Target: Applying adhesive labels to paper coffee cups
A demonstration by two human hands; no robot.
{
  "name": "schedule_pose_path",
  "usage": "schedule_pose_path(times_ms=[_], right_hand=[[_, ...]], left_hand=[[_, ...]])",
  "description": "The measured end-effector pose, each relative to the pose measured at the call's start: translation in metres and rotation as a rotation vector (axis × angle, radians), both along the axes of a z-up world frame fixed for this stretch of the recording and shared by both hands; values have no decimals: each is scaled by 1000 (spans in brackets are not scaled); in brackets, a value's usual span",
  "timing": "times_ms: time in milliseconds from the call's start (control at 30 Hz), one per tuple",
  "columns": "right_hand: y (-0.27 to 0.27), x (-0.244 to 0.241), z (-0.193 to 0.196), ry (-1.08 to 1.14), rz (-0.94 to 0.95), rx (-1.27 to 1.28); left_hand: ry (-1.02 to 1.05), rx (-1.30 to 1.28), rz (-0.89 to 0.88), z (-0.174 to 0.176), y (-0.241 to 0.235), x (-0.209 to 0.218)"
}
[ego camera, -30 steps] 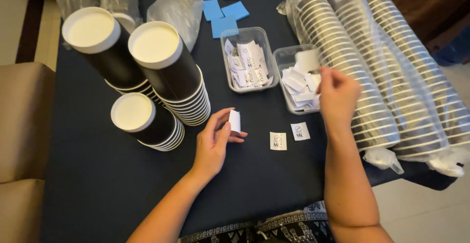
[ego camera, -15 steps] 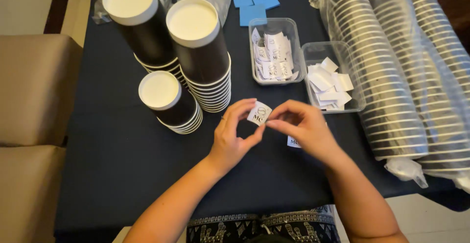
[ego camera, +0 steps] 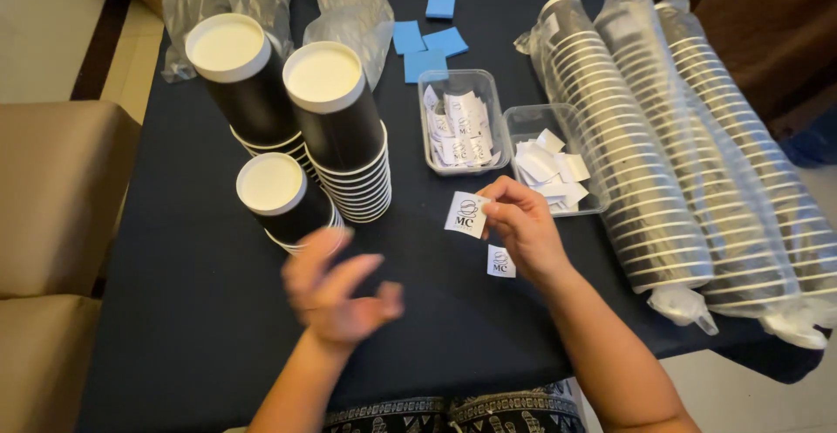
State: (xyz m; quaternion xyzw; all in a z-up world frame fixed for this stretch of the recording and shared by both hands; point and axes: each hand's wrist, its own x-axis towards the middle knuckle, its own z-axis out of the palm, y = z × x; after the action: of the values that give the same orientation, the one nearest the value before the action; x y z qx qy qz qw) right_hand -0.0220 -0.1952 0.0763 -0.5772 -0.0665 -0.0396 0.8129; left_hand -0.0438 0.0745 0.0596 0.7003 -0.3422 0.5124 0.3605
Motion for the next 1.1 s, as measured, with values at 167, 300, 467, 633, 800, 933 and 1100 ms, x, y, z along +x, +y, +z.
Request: schedule_pose_path(times_ms=[167, 300, 467, 633, 800, 933, 1100], right_hand=[[2, -3, 8, 0, -5, 113], [5, -4, 0, -66, 23, 147], [24, -14, 3, -146, 189, 109], [35, -24, -1, -219, 180, 32], [37, -32, -2, -348, 72, -43], [44, -39, 11, -608, 80, -241], [42, -49, 16, -564, 83, -549]], left_hand=[[244, -253, 470, 36, 27, -30], [469, -434, 367, 26, 35, -18], [1064, -505, 306, 20, 31, -1], [900, -393, 453, -14, 37, 7], [804, -257, 448, -13, 25, -32], [550, 108, 306, -2, 8, -53], [456, 313, 257, 15, -4, -56]])
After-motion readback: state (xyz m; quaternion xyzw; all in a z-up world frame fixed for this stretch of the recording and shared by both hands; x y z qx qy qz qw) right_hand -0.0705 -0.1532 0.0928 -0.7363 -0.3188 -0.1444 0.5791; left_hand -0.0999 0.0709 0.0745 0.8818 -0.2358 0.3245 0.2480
